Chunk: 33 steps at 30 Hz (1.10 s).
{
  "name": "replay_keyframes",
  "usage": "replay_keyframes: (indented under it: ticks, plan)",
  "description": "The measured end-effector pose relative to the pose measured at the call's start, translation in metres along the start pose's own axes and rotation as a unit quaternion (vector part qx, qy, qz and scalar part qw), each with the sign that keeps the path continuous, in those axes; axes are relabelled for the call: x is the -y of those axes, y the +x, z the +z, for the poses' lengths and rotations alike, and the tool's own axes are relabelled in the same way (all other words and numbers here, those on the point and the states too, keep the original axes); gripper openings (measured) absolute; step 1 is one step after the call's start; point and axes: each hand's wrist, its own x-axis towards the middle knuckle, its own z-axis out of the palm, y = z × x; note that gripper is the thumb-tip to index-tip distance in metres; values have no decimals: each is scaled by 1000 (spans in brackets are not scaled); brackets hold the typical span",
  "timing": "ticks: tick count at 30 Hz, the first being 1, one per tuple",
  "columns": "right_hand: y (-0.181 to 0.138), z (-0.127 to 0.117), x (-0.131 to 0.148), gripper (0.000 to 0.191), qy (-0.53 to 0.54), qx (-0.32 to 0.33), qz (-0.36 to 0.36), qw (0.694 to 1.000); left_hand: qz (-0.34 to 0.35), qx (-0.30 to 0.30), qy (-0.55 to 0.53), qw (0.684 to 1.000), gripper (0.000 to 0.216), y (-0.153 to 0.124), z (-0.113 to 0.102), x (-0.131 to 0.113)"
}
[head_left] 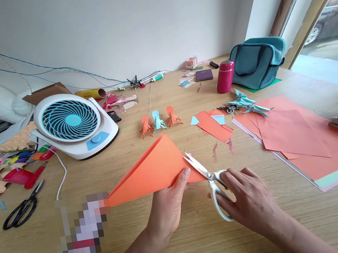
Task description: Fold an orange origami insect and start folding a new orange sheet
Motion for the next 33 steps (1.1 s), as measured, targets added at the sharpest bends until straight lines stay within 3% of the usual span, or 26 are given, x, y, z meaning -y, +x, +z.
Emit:
replay_keyframes:
  ticks: [9, 23, 33]
  plan:
    - [-1, 0, 1, 19, -2, 8, 6, 1000, 16, -39, 3, 999, 28, 6, 0, 1]
    - [-1, 6, 6, 23, -34, -11, 28, 999, -32, -5, -89, 996, 28, 7, 4, 7]
    - [-1, 6, 5, 20, -29, -4, 33, 999, -25, 14, -109, 994, 19, 8, -2, 12]
